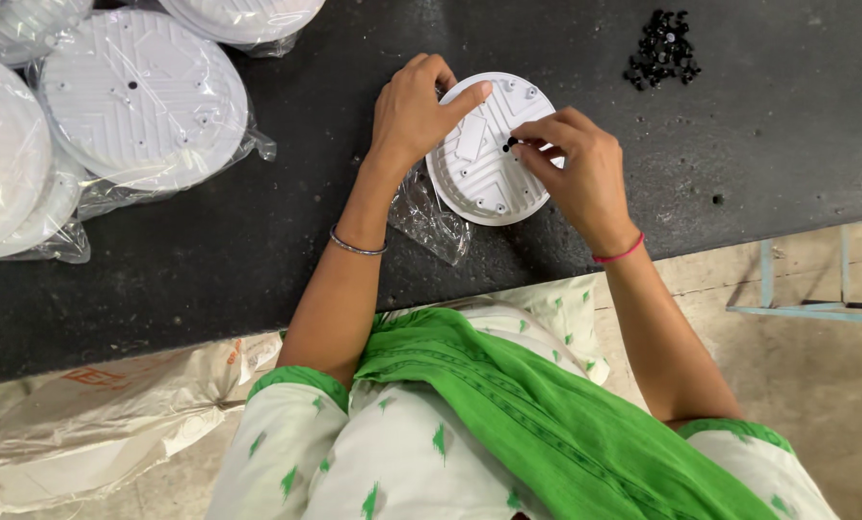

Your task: The person inserts small black plastic feet into the holes on the underside of white circular light fixture bases. After inserting the feet, the person places each base into a clear plastic bag and stacks the packaged units on the table.

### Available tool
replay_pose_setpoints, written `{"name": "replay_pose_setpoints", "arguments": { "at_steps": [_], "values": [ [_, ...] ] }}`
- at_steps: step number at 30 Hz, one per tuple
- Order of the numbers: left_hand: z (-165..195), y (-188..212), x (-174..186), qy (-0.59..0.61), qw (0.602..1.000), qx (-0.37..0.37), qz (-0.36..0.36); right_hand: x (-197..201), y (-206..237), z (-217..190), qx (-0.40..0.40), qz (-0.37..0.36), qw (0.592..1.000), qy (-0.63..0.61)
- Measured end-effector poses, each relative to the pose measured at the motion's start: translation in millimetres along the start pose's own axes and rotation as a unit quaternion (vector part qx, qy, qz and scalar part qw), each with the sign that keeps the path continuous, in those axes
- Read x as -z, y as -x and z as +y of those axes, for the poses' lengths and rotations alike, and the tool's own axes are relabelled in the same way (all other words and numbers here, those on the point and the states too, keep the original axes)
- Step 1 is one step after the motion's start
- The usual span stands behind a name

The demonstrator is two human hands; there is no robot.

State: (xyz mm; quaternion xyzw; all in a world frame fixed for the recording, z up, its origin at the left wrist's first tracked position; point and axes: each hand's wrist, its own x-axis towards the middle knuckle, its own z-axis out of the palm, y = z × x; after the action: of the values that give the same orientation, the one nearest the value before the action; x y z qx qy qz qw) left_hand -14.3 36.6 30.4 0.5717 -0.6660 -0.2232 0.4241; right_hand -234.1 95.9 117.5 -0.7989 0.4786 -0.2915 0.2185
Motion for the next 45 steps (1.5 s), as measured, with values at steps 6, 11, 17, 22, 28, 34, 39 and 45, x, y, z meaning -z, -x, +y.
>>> {"name": "replay_pose_setpoints", "arguments": {
  "at_steps": [6,11,17,22,28,34,39,45],
  "values": [
    [-3,0,-1,-0.003,1.0,0.006,-0.001,-4,1,-7,0.002,-0.01,1.0,0.009],
    [-5,-1,-3,-0.007,1.0,0.005,0.001,-6,1,-3,0.005,-0.012,1.0,0.024],
    [-8,0,-5,-0.011,1.0,0.0,-0.001,-7,0,-2,0.004,-0.015,0.999,0.029],
    [-10,0,-6,-0.016,1.0,-0.008,0.004,-8,2,0,0.005,-0.019,0.999,0.031],
    [-12,1,-7,-0.014,1.0,-0.015,0.004,2,-6,9,0.005,-0.053,0.997,-0.051],
    [-10,1,-5,-0.009,1.0,-0.002,-0.005,20,-41,23,0.02,-0.103,0.991,0.081],
    [-9,0,-3,-0.004,1.0,-0.01,0.003,10,-70,31,0.034,-0.197,0.969,0.146],
    [-15,-2,-6,-0.014,1.0,-0.01,0.001,-4,-82,32,0.006,-0.242,0.949,0.203]
  ]
}}
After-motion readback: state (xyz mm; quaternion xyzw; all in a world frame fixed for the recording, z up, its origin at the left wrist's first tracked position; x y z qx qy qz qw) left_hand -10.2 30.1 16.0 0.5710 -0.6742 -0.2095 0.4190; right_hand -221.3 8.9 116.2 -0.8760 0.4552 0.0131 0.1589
